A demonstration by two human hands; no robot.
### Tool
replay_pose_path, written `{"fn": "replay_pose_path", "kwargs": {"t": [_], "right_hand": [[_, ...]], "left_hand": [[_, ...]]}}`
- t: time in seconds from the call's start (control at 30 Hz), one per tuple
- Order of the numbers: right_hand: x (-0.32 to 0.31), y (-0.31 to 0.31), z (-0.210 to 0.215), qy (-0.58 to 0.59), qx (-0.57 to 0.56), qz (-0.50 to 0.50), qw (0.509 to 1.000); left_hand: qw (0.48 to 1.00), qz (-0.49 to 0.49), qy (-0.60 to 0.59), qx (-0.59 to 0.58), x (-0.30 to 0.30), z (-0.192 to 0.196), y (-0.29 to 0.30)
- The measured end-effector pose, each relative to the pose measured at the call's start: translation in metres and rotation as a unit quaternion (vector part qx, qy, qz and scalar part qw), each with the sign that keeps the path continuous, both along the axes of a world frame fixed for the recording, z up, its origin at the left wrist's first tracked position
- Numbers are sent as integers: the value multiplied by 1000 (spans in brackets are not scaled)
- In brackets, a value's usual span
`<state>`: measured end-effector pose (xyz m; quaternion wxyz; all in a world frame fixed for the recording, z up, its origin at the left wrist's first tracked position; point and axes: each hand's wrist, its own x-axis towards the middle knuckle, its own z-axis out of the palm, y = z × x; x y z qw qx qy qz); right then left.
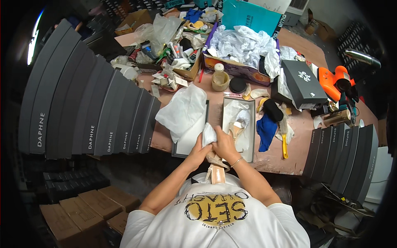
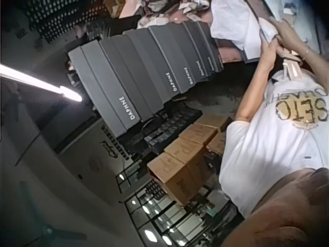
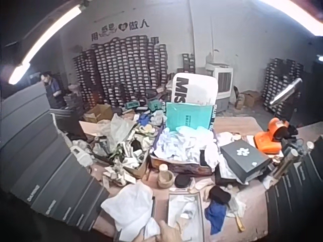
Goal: The recorder is seen unpacking, inspecting, cleaning with a brush, and repacking shoes into boxes in a warehouse setting.
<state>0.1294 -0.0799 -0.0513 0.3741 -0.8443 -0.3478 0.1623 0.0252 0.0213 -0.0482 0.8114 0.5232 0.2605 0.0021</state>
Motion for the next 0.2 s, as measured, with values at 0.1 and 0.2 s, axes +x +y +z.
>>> {"fn": "replay_pose_path", "kwargs": {"t": [0.1, 0.2], "right_hand": [[14, -4, 4, 81, 81, 91, 989], [51, -45, -10, 164, 65, 48, 983]], "left_hand": [[994, 61, 57, -71, 6, 6, 14], [984, 146, 70, -71, 20, -17, 58]]}}
